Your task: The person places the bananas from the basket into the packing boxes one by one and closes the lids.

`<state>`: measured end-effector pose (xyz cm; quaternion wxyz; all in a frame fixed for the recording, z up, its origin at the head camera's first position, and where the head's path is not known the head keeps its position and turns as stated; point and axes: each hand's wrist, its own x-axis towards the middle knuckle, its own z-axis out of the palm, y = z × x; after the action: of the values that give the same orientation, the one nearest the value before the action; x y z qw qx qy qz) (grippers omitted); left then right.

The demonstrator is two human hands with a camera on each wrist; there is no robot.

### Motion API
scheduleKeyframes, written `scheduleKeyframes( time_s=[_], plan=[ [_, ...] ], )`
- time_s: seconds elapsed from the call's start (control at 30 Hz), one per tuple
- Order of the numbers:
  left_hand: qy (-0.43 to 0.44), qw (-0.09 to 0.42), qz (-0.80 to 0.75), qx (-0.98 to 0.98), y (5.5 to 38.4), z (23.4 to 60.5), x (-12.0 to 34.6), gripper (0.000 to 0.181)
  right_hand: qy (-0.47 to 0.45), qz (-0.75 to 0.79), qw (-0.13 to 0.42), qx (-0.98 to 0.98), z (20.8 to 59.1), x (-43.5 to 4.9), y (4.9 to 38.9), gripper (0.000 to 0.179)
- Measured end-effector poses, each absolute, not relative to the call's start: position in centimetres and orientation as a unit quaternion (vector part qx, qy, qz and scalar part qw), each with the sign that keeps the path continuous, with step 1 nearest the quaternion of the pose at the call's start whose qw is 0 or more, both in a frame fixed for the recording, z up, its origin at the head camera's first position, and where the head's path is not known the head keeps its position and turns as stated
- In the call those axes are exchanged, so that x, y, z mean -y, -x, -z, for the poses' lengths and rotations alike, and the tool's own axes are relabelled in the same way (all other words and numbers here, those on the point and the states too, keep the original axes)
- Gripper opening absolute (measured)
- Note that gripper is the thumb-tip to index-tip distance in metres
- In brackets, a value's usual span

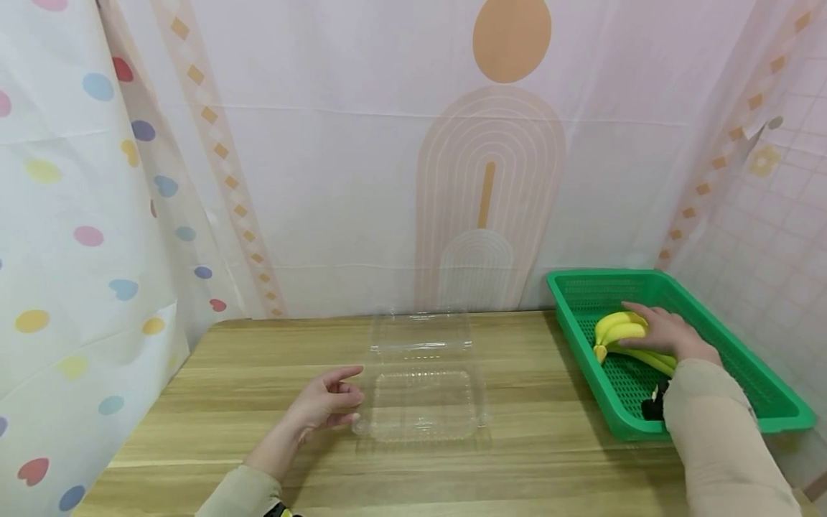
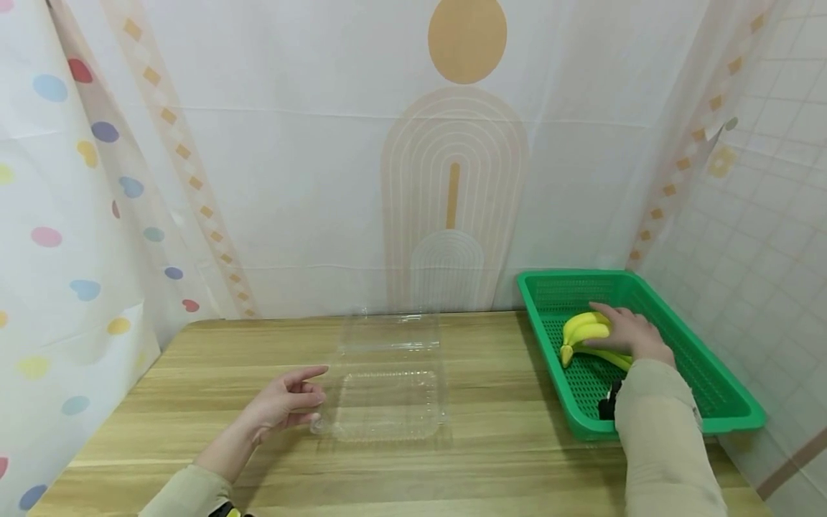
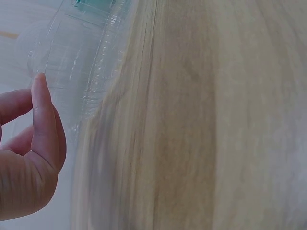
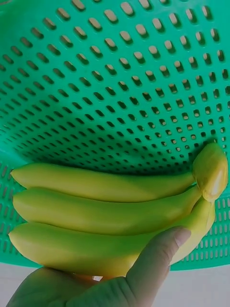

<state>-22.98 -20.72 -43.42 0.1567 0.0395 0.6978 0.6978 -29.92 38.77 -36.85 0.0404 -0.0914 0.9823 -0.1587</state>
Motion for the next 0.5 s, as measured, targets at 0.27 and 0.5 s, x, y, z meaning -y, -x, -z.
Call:
scheduleKeyframes(
  time_s=[0.27,0.5],
  plan=[
    [-0.037,0.159,-0.701,-0.694,23.05,43.49,20.82,0.069,0.099,0.173,0.036,-0.979,36.89,-38.69,29.83,0.077],
    [-0.035,0.156,-0.702,-0.694,23.07,43.49,20.79,0.070,0.100,0.174,0.037,-0.979,36.84,-38.53,29.88,0.071]
  ],
)
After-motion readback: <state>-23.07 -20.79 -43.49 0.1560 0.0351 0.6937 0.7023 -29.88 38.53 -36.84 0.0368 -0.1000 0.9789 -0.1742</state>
